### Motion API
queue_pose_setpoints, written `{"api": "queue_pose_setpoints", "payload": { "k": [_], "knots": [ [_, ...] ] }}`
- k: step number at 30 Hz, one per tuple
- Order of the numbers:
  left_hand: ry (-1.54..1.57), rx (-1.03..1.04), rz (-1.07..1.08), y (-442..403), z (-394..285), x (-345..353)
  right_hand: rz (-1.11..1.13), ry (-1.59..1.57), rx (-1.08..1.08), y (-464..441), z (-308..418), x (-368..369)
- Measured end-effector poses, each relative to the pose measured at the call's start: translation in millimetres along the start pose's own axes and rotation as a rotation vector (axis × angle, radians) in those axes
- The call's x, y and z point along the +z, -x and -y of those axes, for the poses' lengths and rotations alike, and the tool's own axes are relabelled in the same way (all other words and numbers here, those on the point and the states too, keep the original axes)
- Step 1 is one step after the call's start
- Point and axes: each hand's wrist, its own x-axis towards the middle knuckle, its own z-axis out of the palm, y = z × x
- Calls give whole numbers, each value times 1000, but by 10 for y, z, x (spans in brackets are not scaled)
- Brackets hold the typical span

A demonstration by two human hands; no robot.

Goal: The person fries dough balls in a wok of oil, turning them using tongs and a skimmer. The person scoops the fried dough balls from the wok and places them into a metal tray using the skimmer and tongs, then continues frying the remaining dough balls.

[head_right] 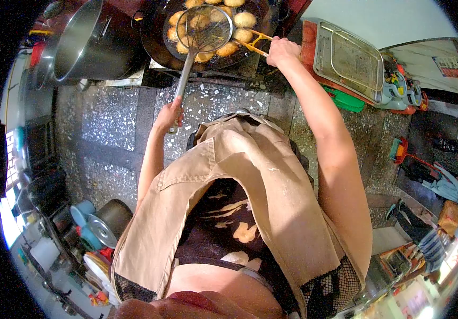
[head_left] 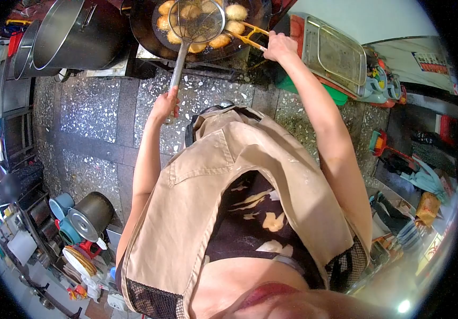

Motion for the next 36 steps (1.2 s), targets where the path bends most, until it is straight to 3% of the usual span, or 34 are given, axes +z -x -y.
{"api": "queue_pose_setpoints", "payload": {
  "k": [36],
  "knots": [
    [-8, 9, -61, 118, -58, 98, 8, 9, -9, 16, -12, -73]
  ]
}}
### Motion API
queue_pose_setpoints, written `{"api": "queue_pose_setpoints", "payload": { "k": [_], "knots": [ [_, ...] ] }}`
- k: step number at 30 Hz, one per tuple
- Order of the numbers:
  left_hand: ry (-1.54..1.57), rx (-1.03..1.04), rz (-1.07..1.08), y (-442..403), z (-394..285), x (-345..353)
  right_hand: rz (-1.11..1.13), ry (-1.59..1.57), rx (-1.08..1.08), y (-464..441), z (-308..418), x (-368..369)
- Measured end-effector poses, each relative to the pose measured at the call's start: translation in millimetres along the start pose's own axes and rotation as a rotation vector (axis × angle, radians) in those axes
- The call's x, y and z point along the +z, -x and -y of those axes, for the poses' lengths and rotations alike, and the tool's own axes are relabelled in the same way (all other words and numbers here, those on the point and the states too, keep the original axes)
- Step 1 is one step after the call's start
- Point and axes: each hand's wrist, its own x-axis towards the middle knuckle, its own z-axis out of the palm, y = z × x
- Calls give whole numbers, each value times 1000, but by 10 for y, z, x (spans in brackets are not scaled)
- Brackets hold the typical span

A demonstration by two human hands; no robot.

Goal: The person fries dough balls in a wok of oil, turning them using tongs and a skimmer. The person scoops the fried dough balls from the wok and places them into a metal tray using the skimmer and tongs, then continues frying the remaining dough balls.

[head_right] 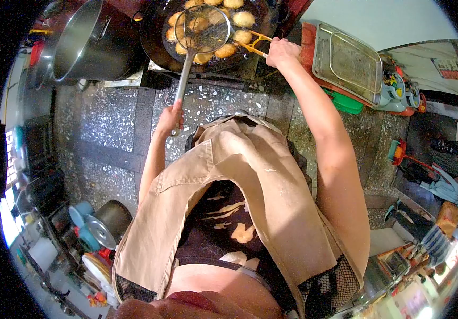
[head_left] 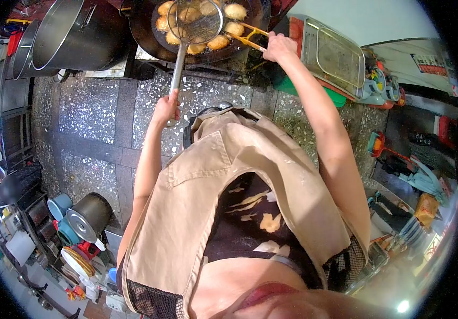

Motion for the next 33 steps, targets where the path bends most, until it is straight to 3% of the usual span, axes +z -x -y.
{"api": "queue_pose_setpoints", "payload": {
  "k": [26, 33],
  "knots": [
    [143, 52, -82, -77, 265, 276, -62, 32, -6, -62, -5, 110],
    [231, 156, -126, -110, 731, 466, 5, 0, 6, -14, 12, 48]
  ]
}}
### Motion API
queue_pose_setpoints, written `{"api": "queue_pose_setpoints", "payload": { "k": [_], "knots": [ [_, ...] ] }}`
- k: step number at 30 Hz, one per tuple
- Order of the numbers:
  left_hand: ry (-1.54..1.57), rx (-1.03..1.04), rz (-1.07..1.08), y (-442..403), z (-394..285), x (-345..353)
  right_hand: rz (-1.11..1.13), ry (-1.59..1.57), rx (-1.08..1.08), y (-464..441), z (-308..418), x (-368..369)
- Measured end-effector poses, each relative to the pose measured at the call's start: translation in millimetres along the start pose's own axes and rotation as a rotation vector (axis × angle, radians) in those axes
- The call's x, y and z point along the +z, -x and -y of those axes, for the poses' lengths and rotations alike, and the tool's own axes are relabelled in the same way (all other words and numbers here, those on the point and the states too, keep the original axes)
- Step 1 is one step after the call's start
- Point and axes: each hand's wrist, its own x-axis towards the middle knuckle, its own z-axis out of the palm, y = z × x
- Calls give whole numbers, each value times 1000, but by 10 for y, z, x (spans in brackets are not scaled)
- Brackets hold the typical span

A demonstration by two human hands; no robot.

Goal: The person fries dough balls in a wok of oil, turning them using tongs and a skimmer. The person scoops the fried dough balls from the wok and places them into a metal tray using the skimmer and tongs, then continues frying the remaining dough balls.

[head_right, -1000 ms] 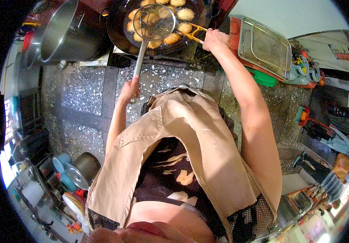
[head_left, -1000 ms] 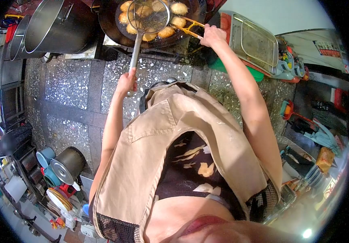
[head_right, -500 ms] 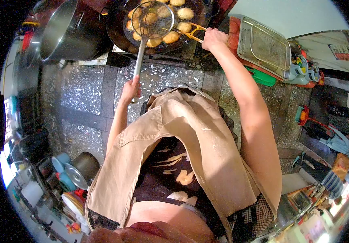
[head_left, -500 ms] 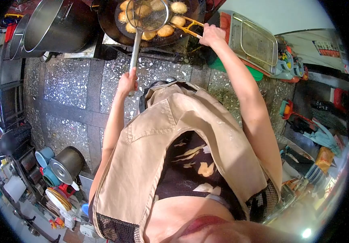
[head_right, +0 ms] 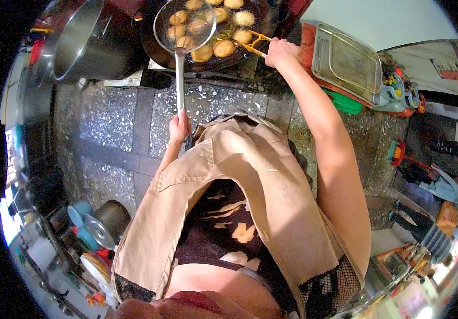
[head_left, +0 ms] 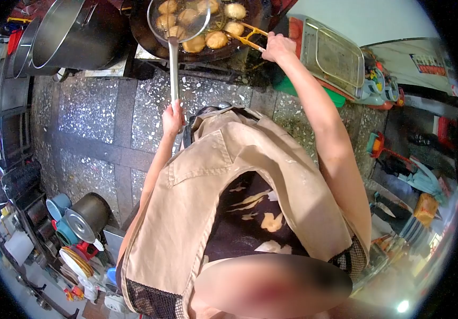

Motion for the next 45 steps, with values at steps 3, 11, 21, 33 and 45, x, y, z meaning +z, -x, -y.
{"api": "queue_pose_setpoints", "payload": {
  "k": [3, 11, 21, 33, 45],
  "knots": [
    [72, -9, -114, 44, 66, -11, -21, 23, -5, -4, 4, 26],
    [121, 1, -221, -79, 107, -105, -17, 6, -3, 69, 18, -53],
    [144, 22, -166, -182, 179, -120, -17, -17, 25, 49, 37, -72],
    [154, 15, -165, -138, 163, -46, 9, 22, -30, -4, 14, -174],
    [177, -7, -177, -73, 63, -43, 13, -43, -47, 154, -162, -544]
  ]
}}
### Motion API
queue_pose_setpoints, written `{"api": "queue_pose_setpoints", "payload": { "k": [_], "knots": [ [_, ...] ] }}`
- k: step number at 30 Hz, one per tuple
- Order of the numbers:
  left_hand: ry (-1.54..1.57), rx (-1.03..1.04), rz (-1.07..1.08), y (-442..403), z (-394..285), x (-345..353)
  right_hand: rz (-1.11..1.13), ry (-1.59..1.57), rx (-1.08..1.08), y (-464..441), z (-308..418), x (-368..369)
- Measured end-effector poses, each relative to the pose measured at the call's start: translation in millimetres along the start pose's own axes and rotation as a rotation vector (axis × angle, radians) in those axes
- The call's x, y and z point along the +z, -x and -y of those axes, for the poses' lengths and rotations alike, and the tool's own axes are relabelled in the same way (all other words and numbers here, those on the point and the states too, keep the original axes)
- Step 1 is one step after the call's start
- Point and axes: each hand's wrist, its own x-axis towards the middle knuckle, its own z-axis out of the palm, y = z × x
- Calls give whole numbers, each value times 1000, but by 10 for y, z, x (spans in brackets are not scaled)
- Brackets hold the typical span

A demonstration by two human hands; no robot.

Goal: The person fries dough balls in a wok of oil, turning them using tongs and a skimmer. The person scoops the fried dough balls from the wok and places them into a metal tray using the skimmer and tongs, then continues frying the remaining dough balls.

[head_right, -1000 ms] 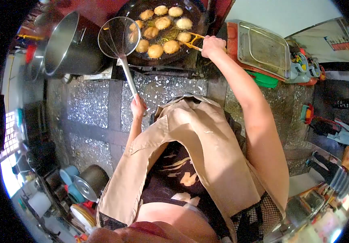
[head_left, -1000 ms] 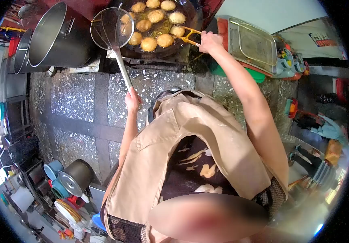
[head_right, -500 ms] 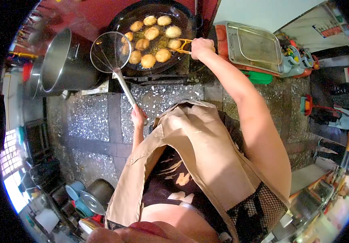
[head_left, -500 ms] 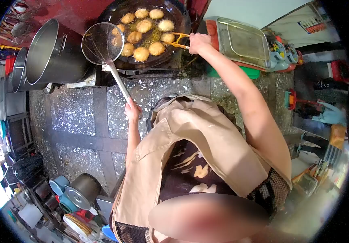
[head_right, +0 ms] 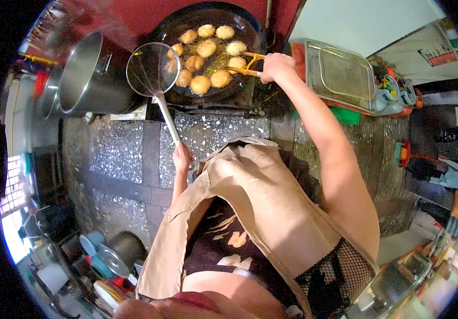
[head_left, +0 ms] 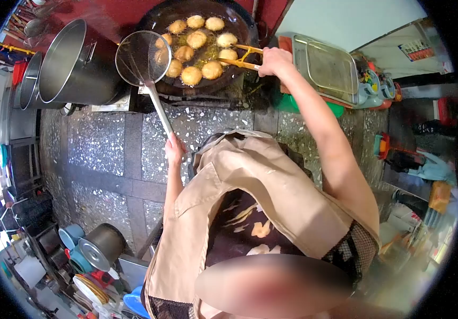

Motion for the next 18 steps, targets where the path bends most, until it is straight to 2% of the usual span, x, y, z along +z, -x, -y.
{"api": "queue_pose_setpoints", "payload": {
  "k": [3, 7, 11, 15, 17, 18],
  "knots": [
    [-53, -18, -12, 32, -53, -15, -99, -53, 18, -35, -57, -95],
    [-39, -30, -28, 42, -57, -6, -321, -24, 24, -529, 76, 67],
    [-103, 27, 20, 76, -82, -42, -322, 101, 16, -1037, 278, 208],
    [-45, -32, -6, 115, 15, -6, -321, 95, 57, -1398, 398, 342],
    [-60, -62, -19, 109, 114, -2, -241, 109, 49, -1509, 432, 349],
    [-29, -112, -55, 147, 74, 24, -230, 24, 49, -1503, 441, 336]
  ]
}}
